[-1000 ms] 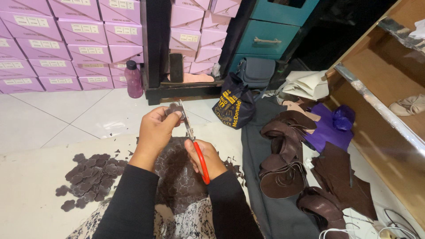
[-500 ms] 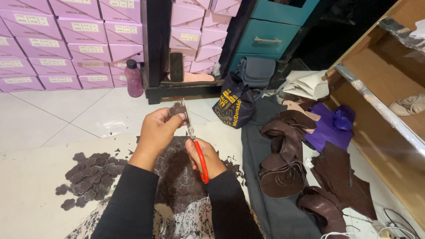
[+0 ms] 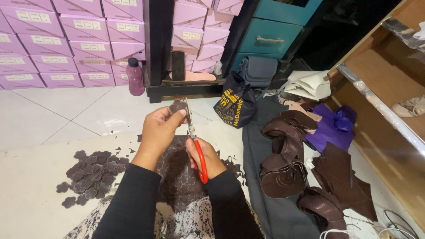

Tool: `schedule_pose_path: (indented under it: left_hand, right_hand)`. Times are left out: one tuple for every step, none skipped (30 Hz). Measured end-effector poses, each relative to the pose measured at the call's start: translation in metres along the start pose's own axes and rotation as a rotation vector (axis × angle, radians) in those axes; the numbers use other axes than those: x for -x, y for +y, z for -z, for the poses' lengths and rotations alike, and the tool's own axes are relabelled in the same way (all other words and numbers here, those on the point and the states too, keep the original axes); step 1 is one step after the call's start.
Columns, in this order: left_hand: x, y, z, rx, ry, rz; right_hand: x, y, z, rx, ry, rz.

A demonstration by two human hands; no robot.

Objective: The person uses red-handled scissors to cut flower-shaped pieces from a brown patterned fabric. They hold the fabric with one hand and cut along the outlines, placing the finished pieces on the floor.

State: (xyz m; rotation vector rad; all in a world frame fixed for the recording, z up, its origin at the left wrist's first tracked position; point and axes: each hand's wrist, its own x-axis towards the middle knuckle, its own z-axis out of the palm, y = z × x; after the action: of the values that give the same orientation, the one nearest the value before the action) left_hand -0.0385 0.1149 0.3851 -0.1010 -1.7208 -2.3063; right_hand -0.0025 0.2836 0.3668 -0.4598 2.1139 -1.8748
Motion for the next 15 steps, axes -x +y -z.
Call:
schedule_pose_path:
  left_hand:
    - [-0.0004, 0.0009, -0.0001, 0.025, 0.003, 0.004]
    - [-0.0004, 0.0016, -0.0005, 0.051, 0.006, 0.01]
    - [-0.0001, 0.0025, -0.0006, 0.04, 0.007, 0.016]
    - [0.0001, 0.0035, -0.0004, 0.029, 0.008, 0.022]
    - [0.0003, 0.0042, -0.0003, 0.018, 0.01, 0.029]
    - [0.0003, 0.0051, -0.0008, 0.022, 0.012, 0.039]
    - [0.0006, 0.0055, -0.0013, 0.026, 0.016, 0.049]
    - [0.0011, 0.006, -0.0013, 0.03, 0.02, 0.059]
    - [0.0015, 0.0065, -0.0012, 0.029, 0.021, 0.06]
    - [0.0018, 0.0071, -0.0014, 0.029, 0.021, 0.061]
    - [0.0019, 0.0075, -0.0017, 0.028, 0.02, 0.062]
    - [0.0023, 0.008, -0.0016, 0.039, 0.019, 0.06]
    - [0.0026, 0.0087, -0.0012, 0.051, 0.018, 0.057]
    - [0.0027, 0.0092, -0.0011, 0.063, 0.017, 0.054]
    - [0.0028, 0.0097, -0.0011, 0.058, 0.015, 0.051]
  right_hand:
    - [0.0, 0.0002, 0.0007, 0.004, -0.001, 0.003]
    - [-0.0001, 0.0007, 0.0014, -0.001, 0.005, -0.007]
    - [-0.0003, 0.0012, 0.002, -0.006, 0.011, -0.018]
    - [-0.0003, 0.0019, 0.0022, -0.012, 0.017, -0.029]
    - [-0.0004, 0.0028, 0.0023, -0.035, 0.016, -0.028]
    - [-0.0011, 0.0033, 0.0023, -0.058, 0.013, -0.026]
    - [-0.0014, 0.0041, 0.0021, -0.081, 0.009, -0.024]
    - [-0.0016, 0.0047, 0.0019, -0.106, 0.006, -0.034]
    - [-0.0019, 0.0053, 0.0018, -0.131, 0.002, -0.044]
    - [-0.0019, 0.0055, 0.0017, -0.155, 0.0, -0.054]
    - [-0.0019, 0.006, 0.0014, -0.149, 0.012, -0.056]
    - [-0.0014, 0.0064, 0.0008, -0.142, 0.024, -0.059]
    - [-0.0011, 0.0067, 0.0006, -0.135, 0.037, -0.062]
    - [-0.001, 0.0067, 0.0014, -0.114, 0.034, -0.054]
    - [-0.0011, 0.0066, 0.0022, -0.094, 0.03, -0.047]
